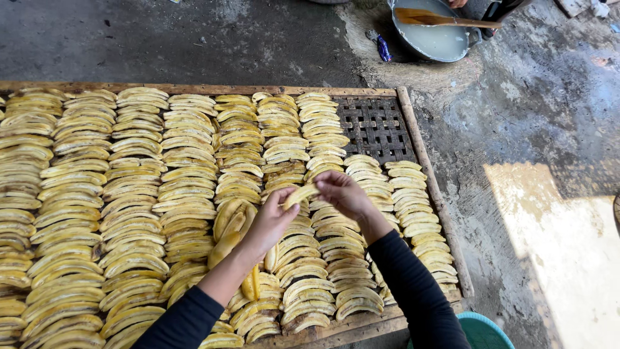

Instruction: The person sits in front of a bamboo drying rack and places banana slices one by one onto the empty grid section, arranging them in rows. Near the end they pick up banana pieces, peel and trim them with a knife, and set the prepared slices onto the rack.

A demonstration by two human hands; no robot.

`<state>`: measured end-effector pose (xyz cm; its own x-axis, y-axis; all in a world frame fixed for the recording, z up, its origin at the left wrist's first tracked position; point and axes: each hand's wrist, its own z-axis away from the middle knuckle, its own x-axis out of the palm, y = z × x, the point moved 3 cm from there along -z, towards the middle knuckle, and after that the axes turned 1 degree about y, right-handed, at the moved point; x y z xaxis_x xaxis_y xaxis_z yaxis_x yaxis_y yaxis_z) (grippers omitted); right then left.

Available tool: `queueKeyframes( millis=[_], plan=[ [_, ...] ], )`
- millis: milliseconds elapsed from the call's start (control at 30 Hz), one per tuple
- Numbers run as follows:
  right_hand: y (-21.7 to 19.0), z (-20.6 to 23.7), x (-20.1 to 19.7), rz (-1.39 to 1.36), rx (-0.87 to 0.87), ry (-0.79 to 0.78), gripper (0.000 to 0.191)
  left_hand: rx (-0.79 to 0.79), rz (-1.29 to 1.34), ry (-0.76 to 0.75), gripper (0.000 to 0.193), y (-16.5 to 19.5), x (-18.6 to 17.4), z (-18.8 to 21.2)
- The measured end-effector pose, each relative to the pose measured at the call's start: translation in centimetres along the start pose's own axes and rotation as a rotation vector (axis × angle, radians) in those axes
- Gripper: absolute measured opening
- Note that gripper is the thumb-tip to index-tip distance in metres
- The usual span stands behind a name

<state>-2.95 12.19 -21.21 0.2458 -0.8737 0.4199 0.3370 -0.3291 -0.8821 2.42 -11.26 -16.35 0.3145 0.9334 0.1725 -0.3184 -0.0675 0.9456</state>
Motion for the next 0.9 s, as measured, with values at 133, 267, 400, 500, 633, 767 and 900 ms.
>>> queueKeyframes(
  millis=[133, 267, 400, 500, 633, 767, 900],
  plan=[
    [-4.9, -0.9, -9.6, 0.242, -0.08, 0.354, 0.014, 0.078, -0.357, 0.003, 0.047, 0.8, -2.9, 1.4],
    [-10.0, -0.3, -19.1, 0.565, -0.109, 0.708, 0.017, 0.176, -0.586, 0.163, 0.044, 1.5, -7.8, 2.9],
    [-12.6, 0.8, -22.3, 1.038, -0.106, 0.995, 0.017, 0.142, -0.957, 0.196, 0.047, 1.2, -10.6, 3.9],
    [-12.9, 0.9, -22.0, 1.202, 0.037, 1.022, 0.026, 0.086, -1.196, 0.131, 0.056, 0.2, -10.6, 4.8],
    [-13.4, 1.4, -20.7, -0.007, -0.336, 1.036, 0.067, 0.168, -1.323, 0.123, 0.072, -1.4, -9.1, 6.9],
    [-12.9, 0.7, -19.7, -0.66, -0.57, 0.853, 0.065, 0.163, -1.381, 0.184, 0.063, -1.9, -9.2, 8.2],
    [-9.8, -2.0, -13.0, -0.295, -0.461, 0.21, 0.034, 0.2, -1.405, 0.253, 0.052, -2.0, -9.6, 9.6]
  ],
)
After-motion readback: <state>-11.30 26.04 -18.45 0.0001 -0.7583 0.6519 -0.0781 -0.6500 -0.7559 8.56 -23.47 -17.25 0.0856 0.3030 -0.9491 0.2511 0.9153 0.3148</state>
